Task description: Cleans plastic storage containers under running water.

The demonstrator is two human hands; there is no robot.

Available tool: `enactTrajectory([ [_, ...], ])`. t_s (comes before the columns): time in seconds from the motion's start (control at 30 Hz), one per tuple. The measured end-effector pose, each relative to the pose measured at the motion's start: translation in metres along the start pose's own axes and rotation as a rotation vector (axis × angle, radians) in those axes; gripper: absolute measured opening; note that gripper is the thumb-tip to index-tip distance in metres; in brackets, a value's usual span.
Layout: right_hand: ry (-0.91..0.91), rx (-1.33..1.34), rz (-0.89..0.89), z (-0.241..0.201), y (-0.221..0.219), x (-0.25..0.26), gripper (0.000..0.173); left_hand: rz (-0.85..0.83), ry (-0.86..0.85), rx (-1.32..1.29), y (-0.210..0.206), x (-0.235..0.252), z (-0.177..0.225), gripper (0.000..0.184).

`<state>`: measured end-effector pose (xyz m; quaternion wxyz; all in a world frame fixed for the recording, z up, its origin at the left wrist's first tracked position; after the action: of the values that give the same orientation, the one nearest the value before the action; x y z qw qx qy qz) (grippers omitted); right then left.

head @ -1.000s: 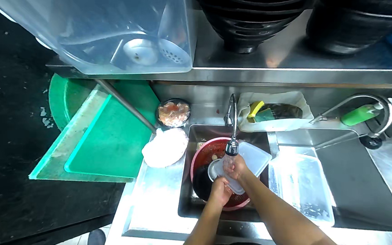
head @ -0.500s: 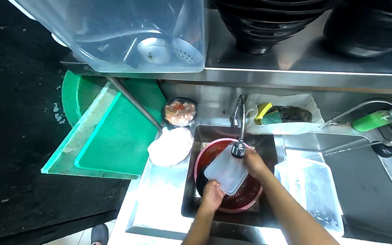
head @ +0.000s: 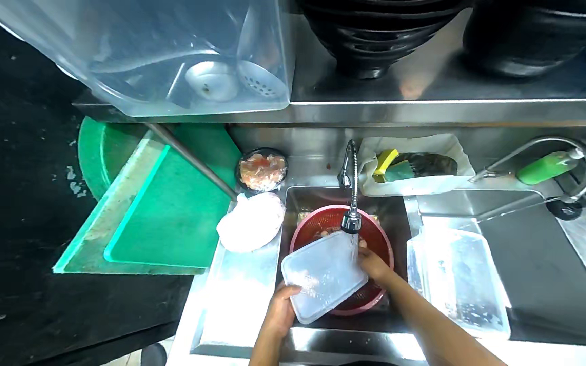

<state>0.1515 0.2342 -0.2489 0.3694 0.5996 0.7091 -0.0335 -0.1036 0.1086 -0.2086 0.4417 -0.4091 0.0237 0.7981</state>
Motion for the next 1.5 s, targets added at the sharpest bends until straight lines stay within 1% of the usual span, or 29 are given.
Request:
enactTrajectory([
  [0.13,-0.183,0.075,-0.049,0.01,-0.019,-0.022,0.038,-0.011,0.0,0.104,0.015,-0.004,0.022,0.043],
  [0.2,-0.242,0.085,-0.081,0.01,-0.024,-0.027,0.039,0.012,0.003,0.124,0.021,-0.004,0.029,0.039],
  [0.27,-0.232,0.086,-0.11,0.008,-0.024,-0.028,0.043,0.065,0.029,0.142,0.028,-0.001,0.032,0.036],
  [0.37,-0.171,0.095,-0.139,-0.001,-0.018,-0.029,0.037,0.111,0.091,0.17,0.036,0.005,0.026,0.036],
  [0.47,-0.149,0.101,-0.138,-0.009,-0.002,-0.032,0.033,0.124,0.104,0.185,0.032,0.009,0.022,0.035],
  [0.57,-0.162,0.228,-0.094,-0.026,0.022,-0.048,0.034,0.105,0.132,0.279,0.027,0.016,0.01,0.035],
  [0.6,-0.138,0.279,-0.062,-0.032,0.031,-0.053,0.034,0.084,0.148,0.317,0.025,0.019,0.004,0.036],
  [0.67,-0.035,0.358,0.01,-0.041,0.049,-0.059,0.03,0.034,0.188,0.353,0.016,0.025,-0.011,0.039],
  [0.73,0.046,0.395,0.071,-0.046,0.066,-0.067,0.027,0.007,0.209,0.325,-0.002,0.032,-0.028,0.044],
  [0.8,0.057,0.397,0.131,-0.045,0.078,-0.079,0.027,0.021,0.178,0.257,-0.026,0.04,-0.042,0.048],
  [0.87,0.028,0.388,0.196,-0.04,0.088,-0.091,0.026,0.09,0.126,0.253,-0.045,0.051,-0.055,0.052],
  [0.97,-0.001,0.434,0.262,-0.032,0.103,-0.105,0.024,0.164,0.033,0.433,-0.071,0.065,-0.059,0.058],
  [1.07,0.032,0.559,0.291,-0.034,0.117,-0.123,0.024,0.13,0.006,0.615,-0.097,0.066,-0.054,0.066],
  [1.17,0.106,0.675,0.307,-0.036,0.126,-0.136,0.027,0.088,-0.021,0.71,-0.116,0.068,-0.052,0.071],
  [1.23,0.11,0.701,0.331,-0.033,0.127,-0.138,0.028,0.053,-0.01,0.711,-0.124,0.067,-0.052,0.065],
  [1.33,0.06,0.716,0.293,-0.022,0.123,-0.132,0.029,-0.023,0.031,0.61,-0.125,0.065,-0.045,0.048],
  [1.4,0.02,0.7,0.229,-0.018,0.114,-0.127,0.032,-0.053,0.06,0.566,-0.11,0.064,-0.03,0.042],
  [1.5,-0.043,0.639,0.154,-0.011,0.09,-0.117,0.035,-0.016,0.057,0.498,-0.082,0.05,0.009,0.037],
])
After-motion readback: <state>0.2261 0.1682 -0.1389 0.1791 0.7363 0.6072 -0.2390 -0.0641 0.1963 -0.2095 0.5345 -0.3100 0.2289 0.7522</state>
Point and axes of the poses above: each hand's wrist, its own x-axis towards the middle knuckle, its own y-axis out of the back of the hand, z = x × y, the point moved 9 cm from there along x, towards the middle knuckle, and after that the axes turned 13 degrees about z, right-handed, at the moved point
